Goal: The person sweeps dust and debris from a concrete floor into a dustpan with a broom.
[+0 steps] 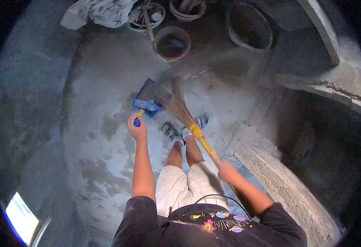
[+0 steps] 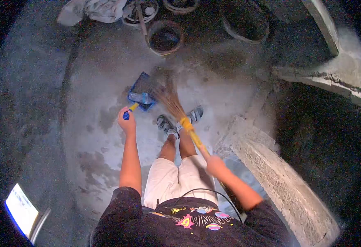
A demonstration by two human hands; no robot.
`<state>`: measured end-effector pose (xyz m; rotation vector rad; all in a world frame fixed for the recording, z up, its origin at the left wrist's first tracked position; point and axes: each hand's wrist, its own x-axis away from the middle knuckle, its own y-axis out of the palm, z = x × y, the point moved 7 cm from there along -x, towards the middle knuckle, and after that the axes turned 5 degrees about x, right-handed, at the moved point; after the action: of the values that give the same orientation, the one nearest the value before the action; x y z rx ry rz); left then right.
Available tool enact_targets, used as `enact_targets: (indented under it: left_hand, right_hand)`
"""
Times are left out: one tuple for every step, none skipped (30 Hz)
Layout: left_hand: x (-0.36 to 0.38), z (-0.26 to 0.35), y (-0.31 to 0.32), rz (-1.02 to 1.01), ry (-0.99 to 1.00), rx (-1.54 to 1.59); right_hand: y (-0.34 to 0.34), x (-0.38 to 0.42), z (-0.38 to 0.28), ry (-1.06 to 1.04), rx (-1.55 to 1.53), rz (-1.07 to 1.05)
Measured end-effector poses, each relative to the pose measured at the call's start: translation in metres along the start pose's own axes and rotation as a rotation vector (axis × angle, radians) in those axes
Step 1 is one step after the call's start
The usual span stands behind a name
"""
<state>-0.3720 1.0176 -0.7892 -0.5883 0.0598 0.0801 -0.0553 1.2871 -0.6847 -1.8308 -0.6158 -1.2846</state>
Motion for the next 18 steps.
enact_targets:
  left_hand:
    - [-0.005, -0.007, -0.002, -0.004, 0.008, 0.008]
    - [-0.010, -0.012, -0.005, 0.005, 0.002, 0.004]
    - [-0.016, -0.017, -0.007, 0.007, -0.003, 0.000]
    - [-0.019, -0.019, -0.012, 0.010, -0.009, -0.003]
    - [-0.020, -0.019, -0.019, 0.015, -0.008, -0.004]
    - [-0.018, -0.018, -0.026, 0.012, -0.003, 0.004]
    - [-0.015, -0.016, -0.034, 0.009, 0.002, 0.011]
    - [-0.011, -0.015, -0.042, 0.013, 0.002, 0.011]
    - [-0.008, -0.016, -0.049, 0.022, -0.004, 0.041]
    - [-0.004, -0.016, -0.055, 0.031, -0.009, 0.071]
    - [-0.001, -0.013, -0.060, 0.029, -0.009, 0.071]
    - [0.002, -0.010, -0.064, 0.031, -0.029, 0.068]
    - [0.004, -0.009, -0.066, 0.032, -0.049, 0.065]
    - [0.006, -0.008, -0.065, 0.030, -0.049, 0.066]
    - [0.007, -0.008, -0.065, 0.044, -0.043, 0.043]
    - [0.008, -0.008, -0.065, 0.058, -0.037, 0.021]
    - [0.008, -0.010, -0.063, 0.056, -0.037, 0.021]
    - [0.007, -0.013, -0.064, 0.071, -0.045, 0.005]
  right_hand:
    - [-0.007, 0.022, -0.009, -0.010, -0.026, -0.048]
    - [-0.010, 0.039, -0.009, 0.004, -0.027, -0.036]
    - [-0.012, 0.054, -0.007, 0.020, -0.035, -0.017]
    - [-0.017, 0.070, -0.007, 0.017, -0.032, -0.016]
    - [-0.026, 0.087, -0.004, 0.044, -0.069, 0.058]
    - [-0.033, 0.099, 0.003, 0.070, -0.107, 0.132]
    - [-0.035, 0.102, 0.010, 0.067, -0.104, 0.133]
    - [-0.046, 0.105, 0.023, 0.117, -0.140, 0.225]
    - [-0.058, 0.108, 0.039, 0.168, -0.177, 0.317]
    - [-0.066, 0.098, 0.059, 0.161, -0.172, 0.411]
    - [-0.072, 0.083, 0.077, 0.160, -0.171, 0.504]
    - [-0.086, 0.070, 0.087, 0.230, -0.211, 0.518]
    - [-0.102, 0.054, 0.098, 0.301, -0.250, 0.532]
    - [-0.114, 0.030, 0.110, 0.283, -0.283, 0.588]
    - [-0.122, 0.001, 0.123, 0.264, -0.315, 0.643]
    - [-0.126, -0.034, 0.133, 0.259, -0.281, 0.681]
    - [-0.128, -0.066, 0.142, 0.253, -0.247, 0.719]
    - [-0.125, -0.097, 0.136, 0.228, -0.274, 0.668]
